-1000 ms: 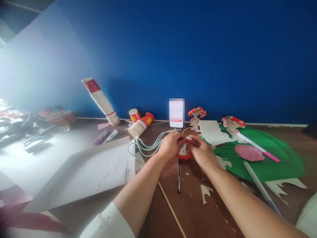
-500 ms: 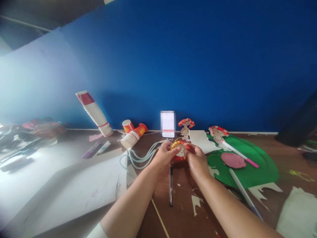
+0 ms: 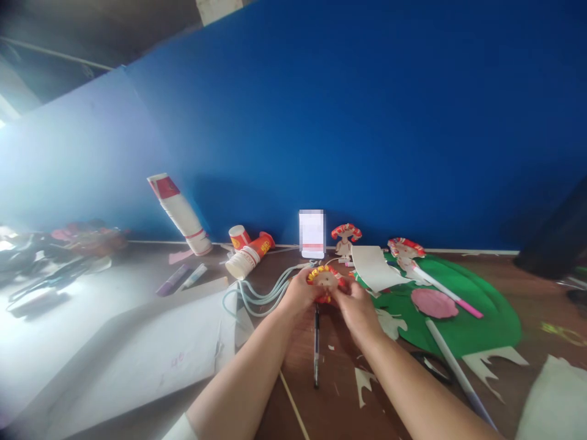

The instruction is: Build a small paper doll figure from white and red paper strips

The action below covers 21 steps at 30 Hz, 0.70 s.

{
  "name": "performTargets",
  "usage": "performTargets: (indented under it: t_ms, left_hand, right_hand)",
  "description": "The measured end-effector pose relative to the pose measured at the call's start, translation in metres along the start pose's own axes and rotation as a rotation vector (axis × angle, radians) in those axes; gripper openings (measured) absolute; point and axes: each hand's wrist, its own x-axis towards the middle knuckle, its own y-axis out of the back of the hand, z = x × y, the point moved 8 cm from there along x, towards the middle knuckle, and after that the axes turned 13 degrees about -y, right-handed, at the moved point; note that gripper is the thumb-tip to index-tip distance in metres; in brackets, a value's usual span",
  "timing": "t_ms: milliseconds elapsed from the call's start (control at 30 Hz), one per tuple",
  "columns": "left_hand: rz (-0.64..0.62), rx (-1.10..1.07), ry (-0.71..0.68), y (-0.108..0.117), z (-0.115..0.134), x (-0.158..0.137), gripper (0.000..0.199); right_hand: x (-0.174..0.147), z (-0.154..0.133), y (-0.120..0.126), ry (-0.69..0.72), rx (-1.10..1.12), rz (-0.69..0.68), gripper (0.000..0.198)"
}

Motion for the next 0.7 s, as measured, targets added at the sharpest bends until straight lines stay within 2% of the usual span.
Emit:
performTargets:
  t_ms: [100,167,233,367,467,600,700]
  left_hand:
    - [0.032,-0.001,-0.011,0.004,-0.001,0.002,0.064]
    - [0.045,-0.016,-0.009,0.006,-0.004,0.004,0.074]
    - [0.043,-0.036,-0.045,0.007,-0.004,0.006,0.074]
    - [-0.015,-0.103,-0.134,0.003,0.007,0.006,0.051]
    - [-0.032,-0.096,-0.151,0.003,0.012,0.006,0.032]
    - [-0.008,-0.055,-0.142,0.010,0.009,0.010,0.024]
    - [-0.018,-0.048,-0.145,0.013,0.005,0.013,0.022]
  right_hand:
    - [-0.002,0.003,-0.003,-0.131,0.190,-0.048,0.026]
    - [-0.002,0.002,0.000,-0.150,0.212,-0.010,0.020]
    - [-0.002,0.000,0.001,-0.156,0.193,0.002,0.019]
    - [-0.005,0.001,-0.004,-0.176,0.192,-0.036,0.026]
    - [-0.008,0.001,-0.010,-0.182,0.192,-0.081,0.024]
    - [-0.009,0.003,-0.013,-0.202,0.180,-0.095,0.015]
    - [-0.011,0.004,-0.014,-0.217,0.211,-0.109,0.020]
